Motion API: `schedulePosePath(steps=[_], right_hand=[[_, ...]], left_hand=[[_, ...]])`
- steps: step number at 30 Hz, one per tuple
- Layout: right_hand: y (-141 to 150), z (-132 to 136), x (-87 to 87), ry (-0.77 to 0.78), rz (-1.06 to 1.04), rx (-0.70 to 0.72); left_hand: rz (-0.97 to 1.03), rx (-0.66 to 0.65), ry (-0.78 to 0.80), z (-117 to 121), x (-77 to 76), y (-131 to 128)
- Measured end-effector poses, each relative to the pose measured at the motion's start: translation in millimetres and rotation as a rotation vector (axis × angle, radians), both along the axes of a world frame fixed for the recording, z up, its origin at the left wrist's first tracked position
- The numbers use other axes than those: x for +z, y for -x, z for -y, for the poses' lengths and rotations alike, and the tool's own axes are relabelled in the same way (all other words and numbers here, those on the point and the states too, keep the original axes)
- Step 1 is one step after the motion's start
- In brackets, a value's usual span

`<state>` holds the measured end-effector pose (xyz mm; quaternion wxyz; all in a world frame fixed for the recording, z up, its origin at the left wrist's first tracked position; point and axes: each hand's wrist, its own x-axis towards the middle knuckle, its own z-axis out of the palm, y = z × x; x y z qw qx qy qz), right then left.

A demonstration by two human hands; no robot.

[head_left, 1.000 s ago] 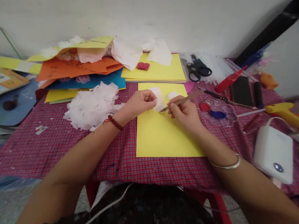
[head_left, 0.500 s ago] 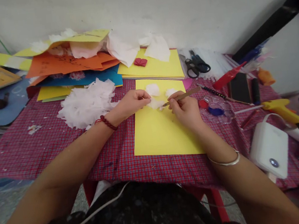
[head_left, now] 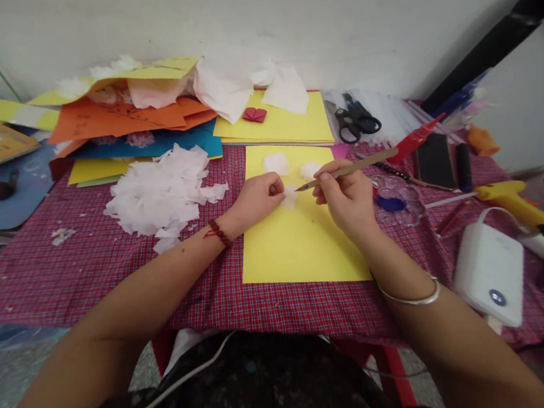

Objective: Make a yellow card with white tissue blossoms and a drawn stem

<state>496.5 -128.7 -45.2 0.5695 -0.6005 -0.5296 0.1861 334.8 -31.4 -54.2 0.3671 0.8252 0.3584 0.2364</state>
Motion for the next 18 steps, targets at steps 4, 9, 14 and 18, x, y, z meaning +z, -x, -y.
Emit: schedulePosePath(steps=[4, 9, 14, 18], right_hand=[[1.7, -1.6, -4.3, 0.031, 0.087, 0.106], [-1.7, -6.3, -14.1, 0.101, 0.295, 0.110], [0.5, -3.9, -7.0, 0.151, 0.488, 0.089], [6.9, -1.1, 0.5, 0.161, 0.611, 0.129]], left_hand=[[0.023, 0.033, 0.000, 0.1, -0.9, -0.8], [0.063, 0.056, 0.017, -1.9, -4.1, -2.2], [0.108, 0.099, 0.019, -3.4, -6.3, -1.9], [0.126, 0.091, 0.005, -3.8, -7.2, -0.8]])
